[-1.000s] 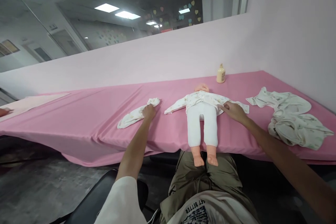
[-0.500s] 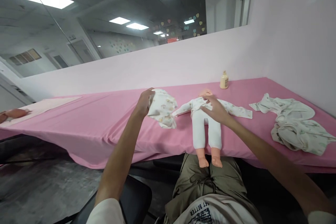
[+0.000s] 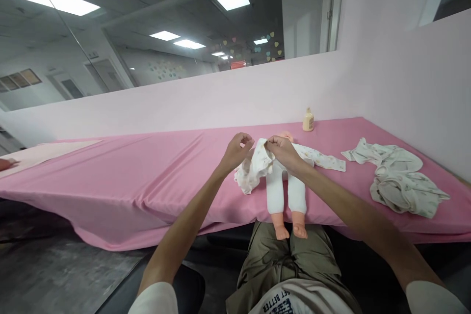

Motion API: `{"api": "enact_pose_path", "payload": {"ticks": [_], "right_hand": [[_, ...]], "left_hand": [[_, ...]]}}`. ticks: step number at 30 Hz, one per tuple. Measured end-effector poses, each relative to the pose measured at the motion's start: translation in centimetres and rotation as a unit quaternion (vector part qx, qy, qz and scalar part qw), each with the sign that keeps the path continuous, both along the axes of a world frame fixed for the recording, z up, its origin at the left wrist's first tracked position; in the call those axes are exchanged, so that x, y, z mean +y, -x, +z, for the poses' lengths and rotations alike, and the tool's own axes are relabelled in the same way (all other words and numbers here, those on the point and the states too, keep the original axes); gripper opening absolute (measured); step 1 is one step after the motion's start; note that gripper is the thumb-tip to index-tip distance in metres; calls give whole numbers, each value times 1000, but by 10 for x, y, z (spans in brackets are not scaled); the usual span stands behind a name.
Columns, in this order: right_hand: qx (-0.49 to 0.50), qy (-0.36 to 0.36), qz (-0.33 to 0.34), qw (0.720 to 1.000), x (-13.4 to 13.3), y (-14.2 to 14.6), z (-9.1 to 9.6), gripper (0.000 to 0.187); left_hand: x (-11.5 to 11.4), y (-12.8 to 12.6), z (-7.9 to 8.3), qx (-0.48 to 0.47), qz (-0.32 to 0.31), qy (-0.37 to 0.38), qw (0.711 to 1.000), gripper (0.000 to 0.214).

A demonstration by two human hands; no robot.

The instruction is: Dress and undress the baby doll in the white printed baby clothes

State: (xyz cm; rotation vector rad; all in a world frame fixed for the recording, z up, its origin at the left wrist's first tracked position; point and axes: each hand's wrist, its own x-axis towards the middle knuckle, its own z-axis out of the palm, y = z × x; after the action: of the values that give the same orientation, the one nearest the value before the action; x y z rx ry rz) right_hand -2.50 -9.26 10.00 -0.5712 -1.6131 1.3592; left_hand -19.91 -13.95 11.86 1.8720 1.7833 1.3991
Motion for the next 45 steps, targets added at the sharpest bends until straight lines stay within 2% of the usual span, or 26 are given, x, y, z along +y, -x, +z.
{"api": "enact_pose_path", "payload": {"ticks": [5, 6, 9, 13, 15, 17, 20, 23, 27, 31, 35, 38, 41, 45], "right_hand": [[41, 31, -76, 996, 12, 6, 6, 19], [44, 31, -90, 994, 13, 6, 6, 21], [38, 31, -105, 993, 15, 6, 6, 24], [24, 34, 0, 999, 10, -2, 5, 32], [2, -1, 50, 999, 6, -5, 4, 43], [-20, -41, 58, 997, 3, -4, 1, 51], [-34, -63, 22, 997, 3, 2, -2, 36], [-47, -66, -14, 997, 7, 5, 0, 14], [-83, -111, -67, 988, 9, -10, 18, 3], [-106, -203, -156, 961, 4, -36, 52, 11], [-82, -270, -204, 938, -7, -56, 83, 13], [-44, -295, -196, 934, -23, -69, 101, 13], [0, -279, -169, 945, -39, -80, 112, 17], [5, -239, -125, 963, -44, -91, 116, 22]], "left_hand": [[-24, -26, 4, 73, -126, 1, 989, 47], [-26, -29, 5, 98, -124, -3, 987, 47], [-27, -34, 3, 132, -75, -14, 988, 24], [-21, -29, 2, 37, -20, -31, 999, 23], [-19, -26, 4, -35, -17, -44, 998, 28], [-19, -25, 6, -92, -30, -46, 994, 31], [-23, -24, 11, -120, -44, -37, 991, 35], [-29, -19, 17, -98, -36, -52, 993, 36], [-37, -5, 31, -85, -13, -101, 991, 35], [-44, 4, 48, -83, -5, -134, 987, 33], [-51, -5, 63, -90, -19, -169, 981, 34], [-57, -19, 75, -96, -19, -204, 974, 34], [-65, -31, 84, -76, -6, -251, 965, 36], [-72, -36, 84, 17, -20, -278, 960, 51]]}}
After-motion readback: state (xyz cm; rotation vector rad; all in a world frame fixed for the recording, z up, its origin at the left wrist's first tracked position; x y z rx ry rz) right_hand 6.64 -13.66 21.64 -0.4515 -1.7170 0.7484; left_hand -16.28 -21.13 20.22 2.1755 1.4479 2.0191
